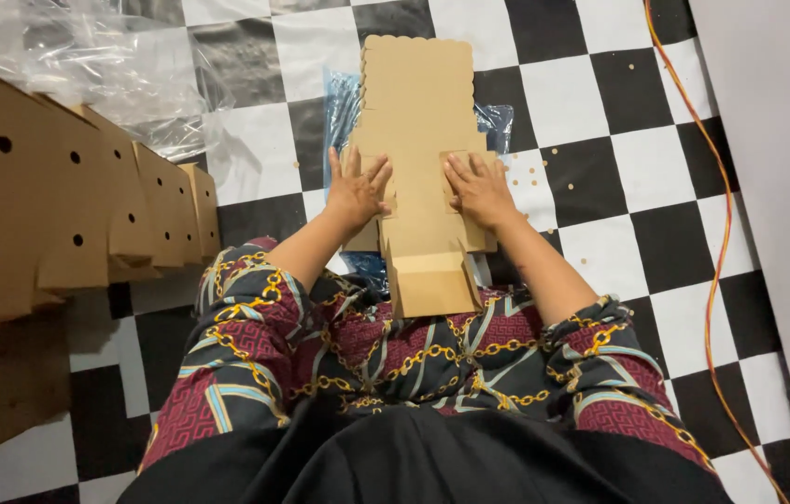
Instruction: Manually assembling cardboard boxes by folding flat sheets and tucking in the flaps.
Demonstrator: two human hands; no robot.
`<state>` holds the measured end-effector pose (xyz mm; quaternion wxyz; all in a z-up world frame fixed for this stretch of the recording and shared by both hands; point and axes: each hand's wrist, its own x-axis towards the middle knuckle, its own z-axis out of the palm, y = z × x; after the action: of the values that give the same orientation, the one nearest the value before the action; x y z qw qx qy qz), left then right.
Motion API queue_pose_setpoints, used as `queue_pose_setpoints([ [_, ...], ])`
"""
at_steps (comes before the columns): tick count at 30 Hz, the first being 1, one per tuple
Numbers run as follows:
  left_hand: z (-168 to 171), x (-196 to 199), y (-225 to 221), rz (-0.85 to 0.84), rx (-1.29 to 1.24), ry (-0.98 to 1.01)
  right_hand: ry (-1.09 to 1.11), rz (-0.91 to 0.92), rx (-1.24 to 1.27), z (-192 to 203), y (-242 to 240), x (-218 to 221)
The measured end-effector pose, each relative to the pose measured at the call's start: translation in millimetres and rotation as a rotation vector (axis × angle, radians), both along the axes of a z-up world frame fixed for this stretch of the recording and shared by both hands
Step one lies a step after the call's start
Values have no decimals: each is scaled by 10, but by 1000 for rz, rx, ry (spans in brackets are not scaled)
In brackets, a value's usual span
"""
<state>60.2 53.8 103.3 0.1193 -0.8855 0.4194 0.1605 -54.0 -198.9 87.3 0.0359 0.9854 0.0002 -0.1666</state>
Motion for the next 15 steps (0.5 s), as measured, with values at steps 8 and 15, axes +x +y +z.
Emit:
queue_pose_setpoints([
  [8,-73,112,5,-11,-13,63,71,-10,53,-110,-147,156],
  [15,-110,74,-147,95,-175,100,-40,-127,62,-130,8,324],
])
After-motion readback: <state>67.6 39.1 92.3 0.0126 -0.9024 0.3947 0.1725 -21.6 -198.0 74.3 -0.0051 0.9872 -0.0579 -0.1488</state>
